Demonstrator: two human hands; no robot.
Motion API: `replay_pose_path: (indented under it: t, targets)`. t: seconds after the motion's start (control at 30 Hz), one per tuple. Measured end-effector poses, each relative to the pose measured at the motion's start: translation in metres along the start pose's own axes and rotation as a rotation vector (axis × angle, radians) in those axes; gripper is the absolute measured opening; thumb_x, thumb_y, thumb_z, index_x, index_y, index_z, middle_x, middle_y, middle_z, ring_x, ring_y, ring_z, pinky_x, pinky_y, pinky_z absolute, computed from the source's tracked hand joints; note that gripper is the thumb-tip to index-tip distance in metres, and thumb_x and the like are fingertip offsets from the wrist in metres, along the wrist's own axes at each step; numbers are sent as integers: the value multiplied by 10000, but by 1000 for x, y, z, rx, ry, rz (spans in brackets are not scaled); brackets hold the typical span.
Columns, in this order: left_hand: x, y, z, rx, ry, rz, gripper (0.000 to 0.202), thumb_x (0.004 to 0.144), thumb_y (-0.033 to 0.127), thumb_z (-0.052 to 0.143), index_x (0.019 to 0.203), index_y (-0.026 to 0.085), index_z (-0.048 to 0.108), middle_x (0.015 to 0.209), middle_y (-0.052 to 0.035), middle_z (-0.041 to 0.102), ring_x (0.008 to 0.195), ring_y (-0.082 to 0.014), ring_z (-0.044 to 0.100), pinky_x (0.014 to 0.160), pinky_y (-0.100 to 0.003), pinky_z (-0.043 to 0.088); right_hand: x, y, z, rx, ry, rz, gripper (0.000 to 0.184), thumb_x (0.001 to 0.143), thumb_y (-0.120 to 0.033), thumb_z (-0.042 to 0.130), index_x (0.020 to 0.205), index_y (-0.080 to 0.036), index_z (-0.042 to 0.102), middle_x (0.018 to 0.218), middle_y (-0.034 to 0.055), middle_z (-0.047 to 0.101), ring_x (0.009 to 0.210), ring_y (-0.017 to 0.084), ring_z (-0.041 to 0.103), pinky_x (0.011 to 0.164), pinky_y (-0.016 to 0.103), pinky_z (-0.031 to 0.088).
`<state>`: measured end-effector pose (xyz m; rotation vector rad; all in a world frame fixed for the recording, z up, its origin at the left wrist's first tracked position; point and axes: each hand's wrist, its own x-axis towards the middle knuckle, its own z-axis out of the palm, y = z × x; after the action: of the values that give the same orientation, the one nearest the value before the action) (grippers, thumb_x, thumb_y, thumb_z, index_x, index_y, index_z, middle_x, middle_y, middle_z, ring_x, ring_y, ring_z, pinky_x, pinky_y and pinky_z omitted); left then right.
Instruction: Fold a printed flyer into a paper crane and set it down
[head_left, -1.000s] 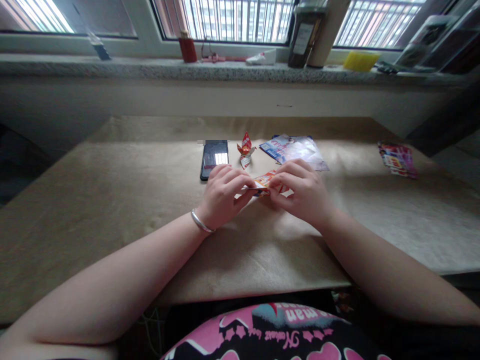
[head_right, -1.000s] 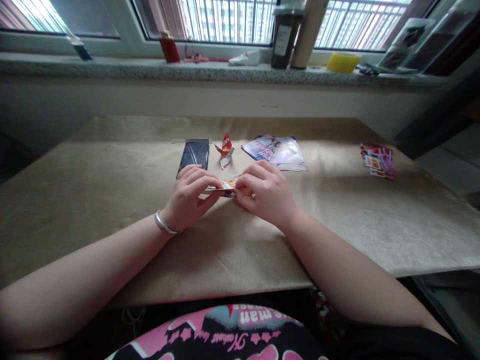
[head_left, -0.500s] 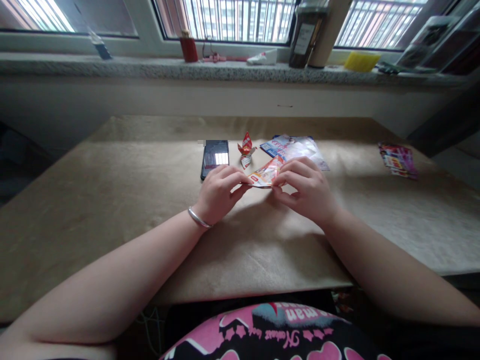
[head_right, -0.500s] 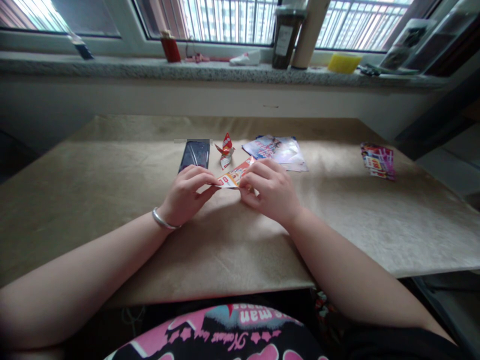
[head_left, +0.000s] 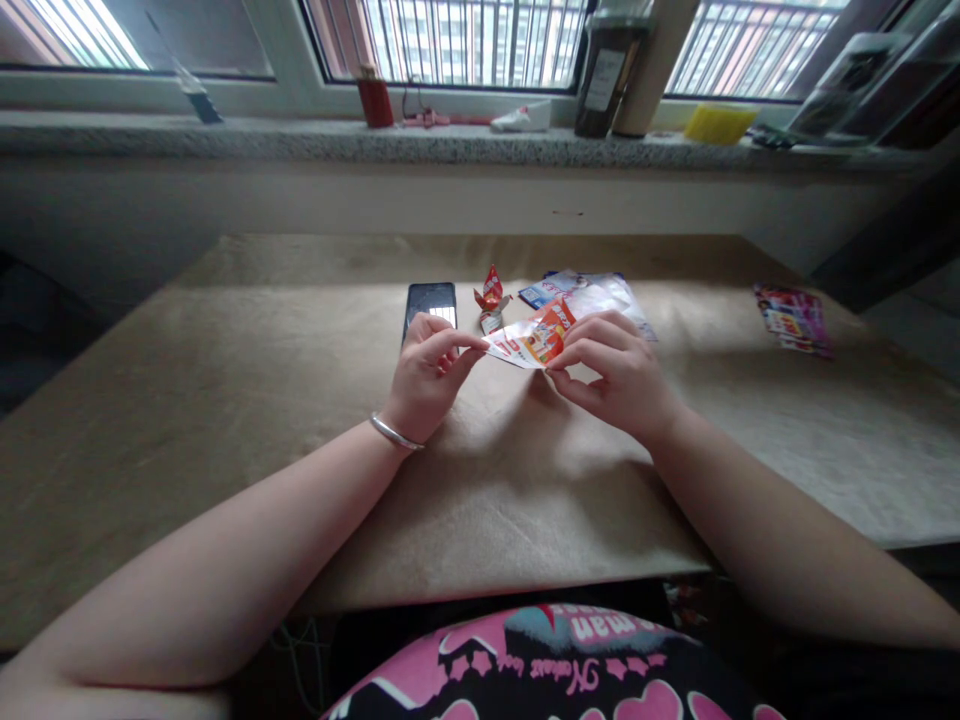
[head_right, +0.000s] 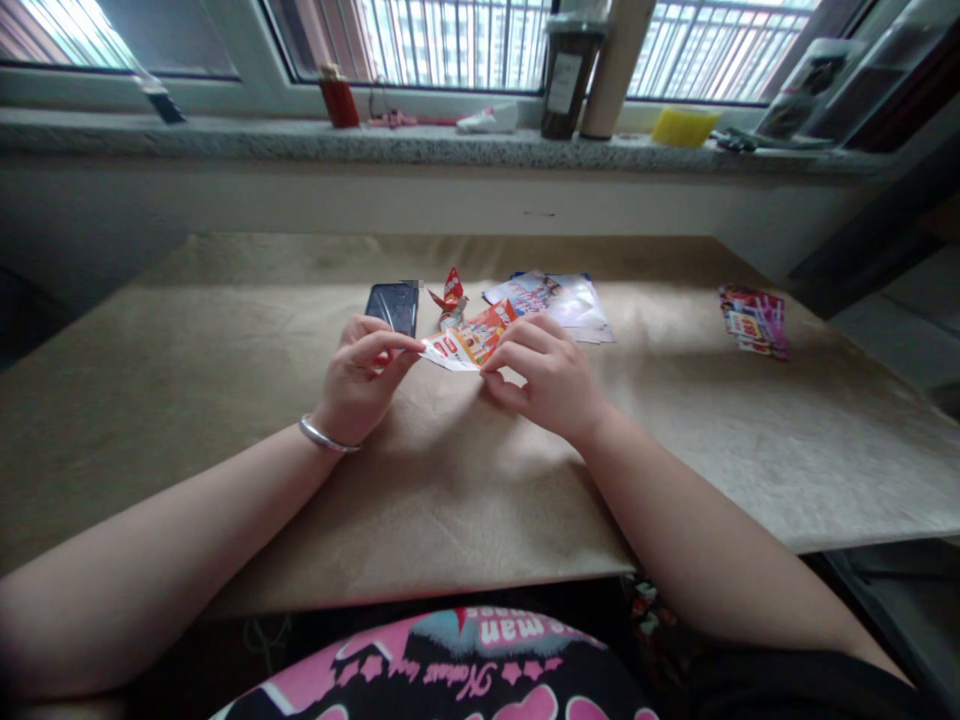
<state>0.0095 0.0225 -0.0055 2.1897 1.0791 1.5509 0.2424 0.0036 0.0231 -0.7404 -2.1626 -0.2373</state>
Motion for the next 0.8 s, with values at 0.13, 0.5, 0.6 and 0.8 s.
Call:
replay_pose_path:
  t: [0.13, 0.5, 0.6, 0.8]
  targets:
    - [0, -1, 1, -81, -46, -41, 86, 850, 247, 608, 867, 195, 674, 755, 0, 523, 637, -70, 495, 521, -155, 432, -1, 1, 1, 9, 1, 3, 65, 774, -175, 622, 748, -234, 618, 774, 14, 627, 785, 166, 571, 760, 341, 475]
    - [-2, 2, 0, -238, -57, -167, 223, 861, 368, 576, 961, 176, 629, 925, -53, 617, 794, -122, 602, 625, -196, 518, -1, -1, 1, 33, -50, 7, 49, 797, -221, 637, 762, -236, 668, 785, 27, 649, 816, 175, 564, 763, 334, 466]
    - [0, 4, -1, -149, -52, -105, 125, 846, 275, 589, 904, 171, 627, 868, -34, 590, 780, -112, 590, 579, -173, 507, -1, -1, 2, 19, -105, 57, 68, 814, -231, 615, 777, -246, 670, 816, 21, 658, 810, 169, 569, 766, 335, 465]
    - [0, 6, 0, 74, -62, 91, 105, 772, 86, 530, 822, 172, 563, 826, -7, 545, 751, -103, 546, 590, -194, 514, -3, -2, 7, 9, -121, 173, 72, 817, -239, 599, 793, -232, 667, 863, 39, 662, 830, 181, 587, 759, 337, 474]
